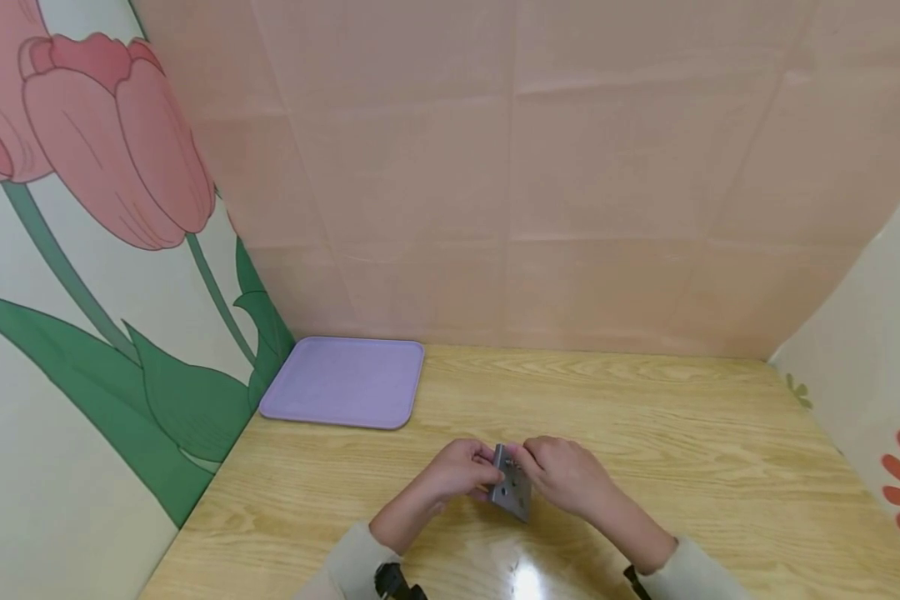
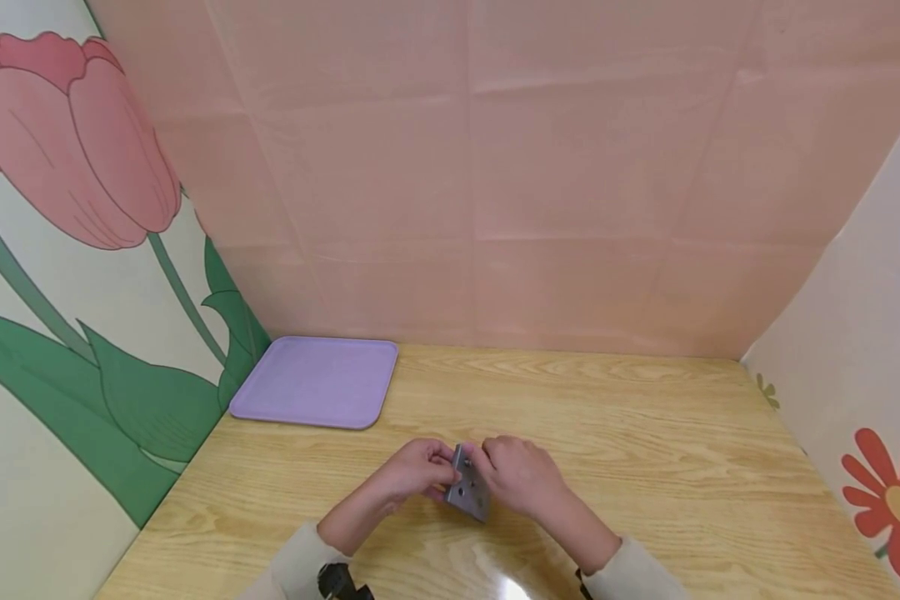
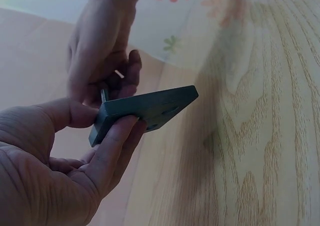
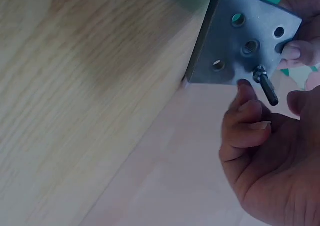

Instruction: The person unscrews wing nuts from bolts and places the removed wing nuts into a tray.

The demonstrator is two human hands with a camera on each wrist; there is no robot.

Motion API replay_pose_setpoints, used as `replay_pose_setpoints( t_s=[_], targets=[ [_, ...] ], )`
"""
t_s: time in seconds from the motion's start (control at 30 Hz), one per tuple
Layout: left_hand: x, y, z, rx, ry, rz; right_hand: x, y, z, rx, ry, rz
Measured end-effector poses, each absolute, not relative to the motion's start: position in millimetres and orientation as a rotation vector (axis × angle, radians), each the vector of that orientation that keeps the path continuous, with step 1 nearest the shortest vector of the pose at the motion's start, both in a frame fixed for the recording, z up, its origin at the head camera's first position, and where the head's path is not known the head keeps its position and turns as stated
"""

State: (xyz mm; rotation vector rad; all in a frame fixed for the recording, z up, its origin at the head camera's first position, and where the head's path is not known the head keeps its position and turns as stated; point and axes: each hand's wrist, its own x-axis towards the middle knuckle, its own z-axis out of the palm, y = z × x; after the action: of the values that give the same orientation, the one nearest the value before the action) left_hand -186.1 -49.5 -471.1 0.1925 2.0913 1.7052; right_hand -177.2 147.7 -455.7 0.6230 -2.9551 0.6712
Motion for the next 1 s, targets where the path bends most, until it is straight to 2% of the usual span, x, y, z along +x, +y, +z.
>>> replay_pose_setpoints(
  t_s=[1.0],
  targets=[
    [-186.5, -47.4, -471.9, 0.193, 2.076, 1.705, -178.6, 142.3, -460.1, 0.535, -3.066, 0.767]
  ],
)
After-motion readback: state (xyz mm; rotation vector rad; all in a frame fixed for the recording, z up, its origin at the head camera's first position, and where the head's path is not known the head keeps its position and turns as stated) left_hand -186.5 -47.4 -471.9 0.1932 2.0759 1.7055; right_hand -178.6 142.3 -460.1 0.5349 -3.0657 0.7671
